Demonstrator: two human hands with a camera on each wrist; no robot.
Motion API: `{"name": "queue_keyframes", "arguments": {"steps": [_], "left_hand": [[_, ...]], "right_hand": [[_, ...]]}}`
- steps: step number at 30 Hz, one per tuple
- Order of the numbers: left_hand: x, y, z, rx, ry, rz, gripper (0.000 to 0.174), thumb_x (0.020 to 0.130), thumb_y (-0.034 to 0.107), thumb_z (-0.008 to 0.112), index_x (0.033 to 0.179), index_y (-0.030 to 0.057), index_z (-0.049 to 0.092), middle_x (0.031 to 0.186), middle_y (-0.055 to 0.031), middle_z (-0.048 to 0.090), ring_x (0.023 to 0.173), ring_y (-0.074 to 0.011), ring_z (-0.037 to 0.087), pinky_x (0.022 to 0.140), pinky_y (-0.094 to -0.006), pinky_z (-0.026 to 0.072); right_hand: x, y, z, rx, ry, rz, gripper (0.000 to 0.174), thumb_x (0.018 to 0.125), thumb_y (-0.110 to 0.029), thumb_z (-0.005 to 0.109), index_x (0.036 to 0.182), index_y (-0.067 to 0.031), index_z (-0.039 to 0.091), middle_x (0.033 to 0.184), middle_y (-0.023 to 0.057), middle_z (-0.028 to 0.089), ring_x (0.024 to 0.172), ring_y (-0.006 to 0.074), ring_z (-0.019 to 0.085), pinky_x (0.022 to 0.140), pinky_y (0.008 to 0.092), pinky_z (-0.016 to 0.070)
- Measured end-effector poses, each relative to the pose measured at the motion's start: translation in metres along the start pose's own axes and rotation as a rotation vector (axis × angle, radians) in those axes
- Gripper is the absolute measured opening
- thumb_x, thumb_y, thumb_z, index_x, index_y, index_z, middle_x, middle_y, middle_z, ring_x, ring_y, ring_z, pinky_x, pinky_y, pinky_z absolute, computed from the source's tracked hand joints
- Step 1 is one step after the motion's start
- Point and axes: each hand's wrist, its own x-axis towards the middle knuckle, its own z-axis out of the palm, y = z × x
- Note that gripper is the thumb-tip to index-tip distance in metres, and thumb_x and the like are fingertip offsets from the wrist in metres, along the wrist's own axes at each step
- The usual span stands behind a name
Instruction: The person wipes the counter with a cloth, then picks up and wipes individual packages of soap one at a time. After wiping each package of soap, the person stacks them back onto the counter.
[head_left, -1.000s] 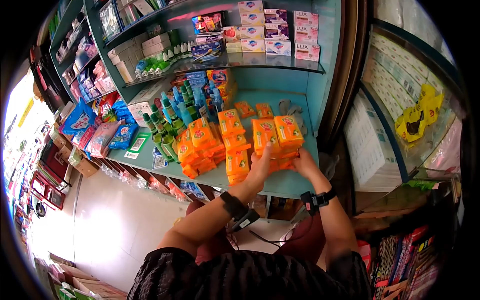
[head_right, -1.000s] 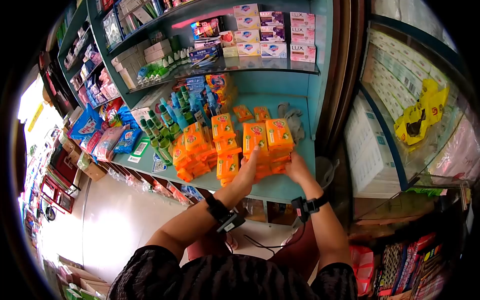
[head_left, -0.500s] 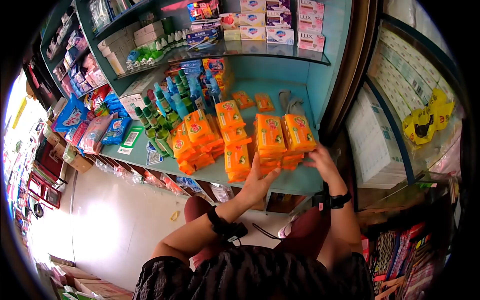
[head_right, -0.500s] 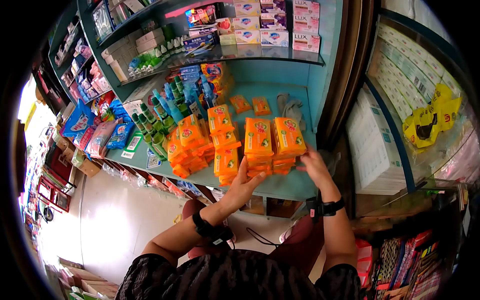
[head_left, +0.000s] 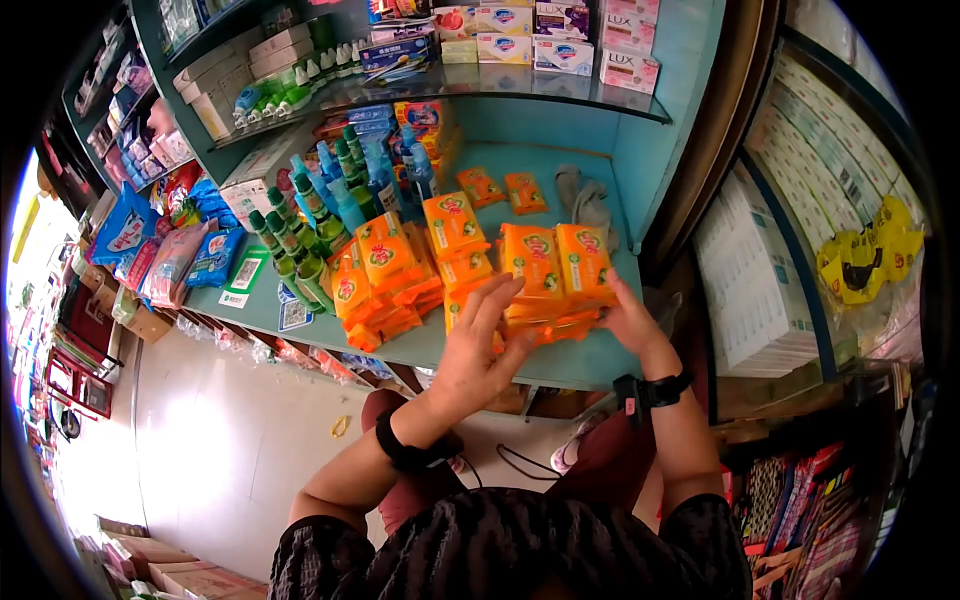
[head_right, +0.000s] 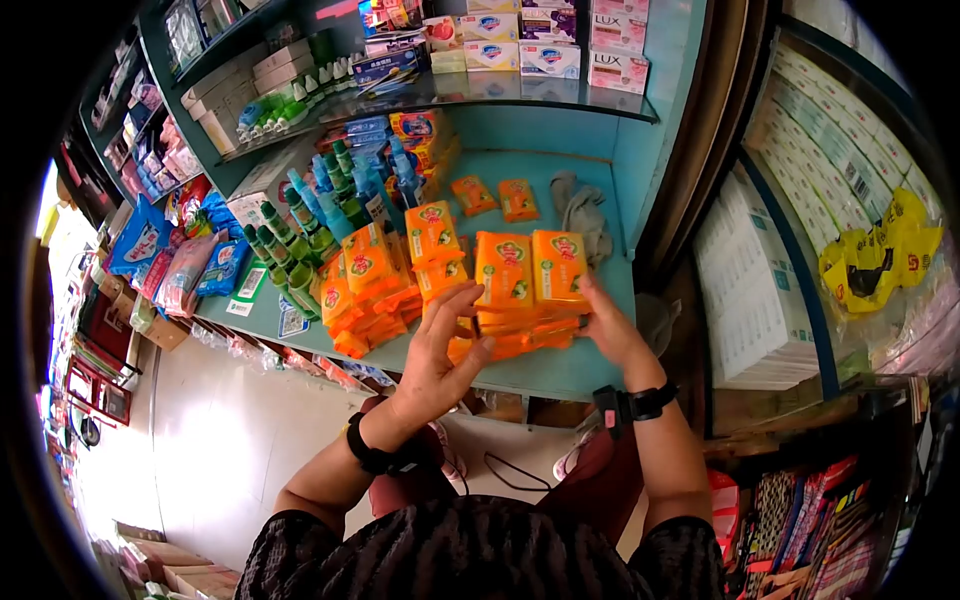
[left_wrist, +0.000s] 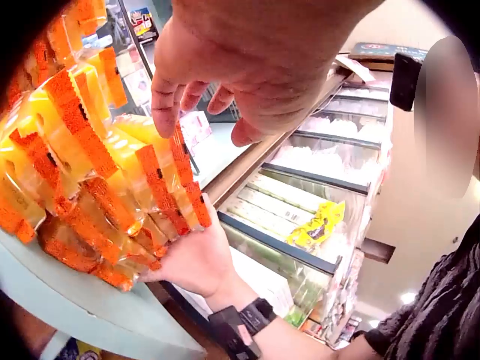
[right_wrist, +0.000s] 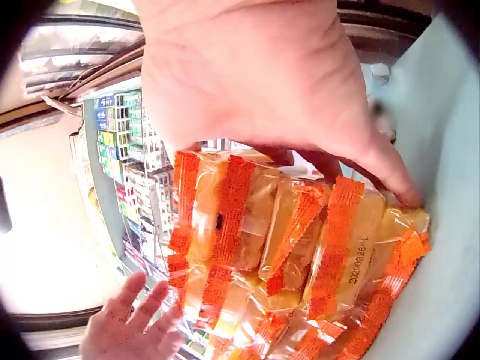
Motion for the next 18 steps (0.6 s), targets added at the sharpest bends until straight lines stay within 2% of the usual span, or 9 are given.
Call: {"name": "queue_keyframes", "arguments": {"steps": [1,5,8,11,14,15,18], "left_hand": [[0.004,-0.001,-0.001,0.073,0.032,0.053,0.049,0.084,0.009,0.065,0.130,0.0022,0.048,0.126,-0.0176,0.051,0.103,-0.0271,0.057,0.081,-0.0334,0.0504],[0.011,-0.014,-0.005,0.249,0.039,0.030,0.046,0.081,0.013,0.067,0.124,0.0022,0.053,0.110,-0.0160,0.059,0.092,-0.0303,0.057,0.077,-0.0356,0.0491],[0.016,-0.016,-0.007,0.356,0.026,0.096,0.046,0.081,0.015,0.068,0.123,0.0025,0.054,0.109,-0.0153,0.060,0.094,-0.0315,0.056,0.082,-0.0386,0.0469],[0.025,-0.017,-0.008,0.488,0.021,0.140,0.048,0.080,0.021,0.069,0.123,0.0055,0.055,0.112,-0.0142,0.059,0.103,-0.0318,0.055,0.090,-0.0409,0.0429],[0.042,-0.010,-0.006,0.588,0.018,0.305,0.049,0.079,0.027,0.070,0.123,0.0097,0.056,0.118,-0.0116,0.057,0.111,-0.0315,0.053,0.095,-0.0424,0.0405],[0.047,-0.013,-0.002,0.580,-0.044,0.330,0.050,0.079,0.029,0.070,0.124,0.0107,0.056,0.120,-0.0109,0.056,0.112,-0.0316,0.052,0.096,-0.0429,0.0403],[0.057,-0.021,0.008,0.587,-0.192,0.368,0.053,0.079,0.033,0.070,0.125,0.0131,0.055,0.123,-0.0094,0.055,0.115,-0.0314,0.051,0.098,-0.0443,0.0396]], "right_hand": [[-0.001,-0.002,0.013,-0.007,0.007,-0.006,0.071,0.094,-0.060,0.040,0.148,-0.0157,0.025,0.142,0.0075,0.040,0.128,0.0227,0.042,0.097,0.0451,0.0405],[0.001,-0.005,0.031,-0.062,0.001,0.028,0.069,0.096,-0.055,0.038,0.150,-0.0164,0.018,0.143,0.0080,0.038,0.130,0.0213,0.040,0.096,0.0416,0.0426],[0.001,-0.012,0.036,-0.094,-0.036,0.059,0.068,0.098,-0.051,0.037,0.150,-0.0148,0.013,0.145,0.0092,0.035,0.132,0.0212,0.037,0.100,0.0398,0.0399],[0.004,-0.021,0.044,-0.146,-0.068,0.043,0.069,0.099,-0.049,0.037,0.151,-0.0117,0.011,0.147,0.0104,0.031,0.134,0.0210,0.033,0.105,0.0370,0.0340],[0.009,-0.017,0.044,-0.208,-0.115,-0.006,0.071,0.099,-0.049,0.036,0.151,-0.0090,0.009,0.149,0.0110,0.028,0.136,0.0206,0.030,0.109,0.0342,0.0279],[0.012,-0.016,0.043,-0.228,-0.135,-0.027,0.072,0.099,-0.049,0.036,0.151,-0.0083,0.007,0.150,0.0110,0.027,0.136,0.0205,0.029,0.110,0.0334,0.0259],[0.014,-0.016,0.032,-0.318,-0.144,-0.042,0.075,0.098,-0.054,0.038,0.152,-0.0108,0.009,0.151,0.0111,0.026,0.133,0.0209,0.034,0.107,0.0353,0.0308]]}}
